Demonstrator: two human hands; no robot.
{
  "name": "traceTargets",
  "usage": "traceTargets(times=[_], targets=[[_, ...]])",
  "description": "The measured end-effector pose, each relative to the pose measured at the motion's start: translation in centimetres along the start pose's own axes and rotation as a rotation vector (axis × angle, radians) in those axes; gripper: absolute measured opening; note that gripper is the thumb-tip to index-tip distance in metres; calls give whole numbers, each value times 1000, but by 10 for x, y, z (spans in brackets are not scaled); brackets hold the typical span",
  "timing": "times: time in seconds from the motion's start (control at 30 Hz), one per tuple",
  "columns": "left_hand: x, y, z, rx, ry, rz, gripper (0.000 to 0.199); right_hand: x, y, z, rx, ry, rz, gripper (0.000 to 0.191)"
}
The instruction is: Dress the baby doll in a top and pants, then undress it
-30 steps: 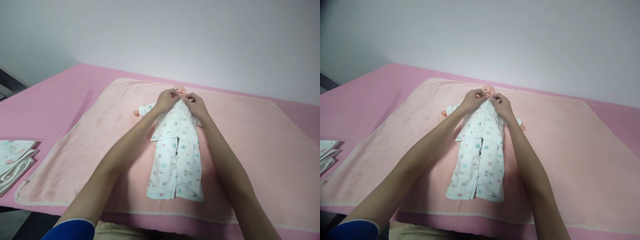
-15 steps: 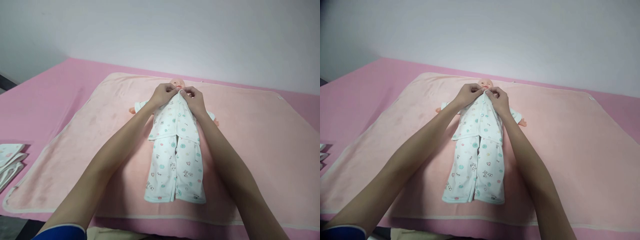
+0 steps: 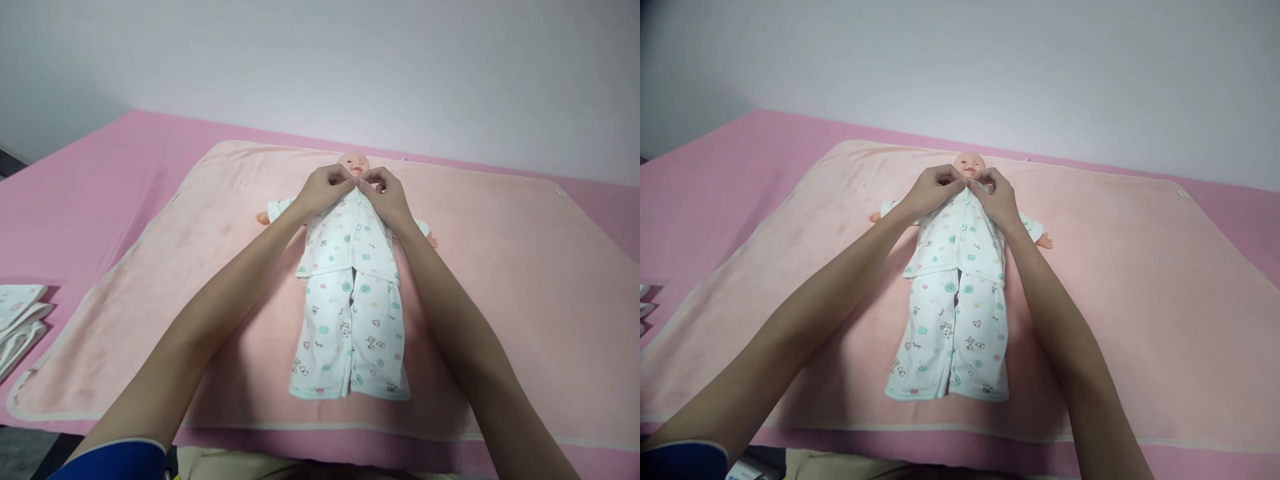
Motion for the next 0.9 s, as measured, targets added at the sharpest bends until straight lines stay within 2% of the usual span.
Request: traceTargets(times=[0.1,0.23,0.43,0.63,0.9], targets=[[0,0,1,14,-6,4,26,2,0,2,-25,5,57,51],[-5,3,4,-15,46,-32,19,14,-1,6,-94,90,133,52],[-11,3,6,52,99,-32,12,24,-3,7,-148,200,217,48],[-8,3,4,73,116,-34,9,15,-3,1,-194,171,183,45],[-3,3,4,77,157,36,12,12,-1,0,-176,163,154,41]])
Point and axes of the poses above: each hand's wrist, its own z-axis towards the middle knuckle, its own y-axis out of the palm, x = y × z, the point moved 7 cm from there along z, towards the middle knuckle, and after that the axes turned 8 degrees about y, right-handed, at the moved point
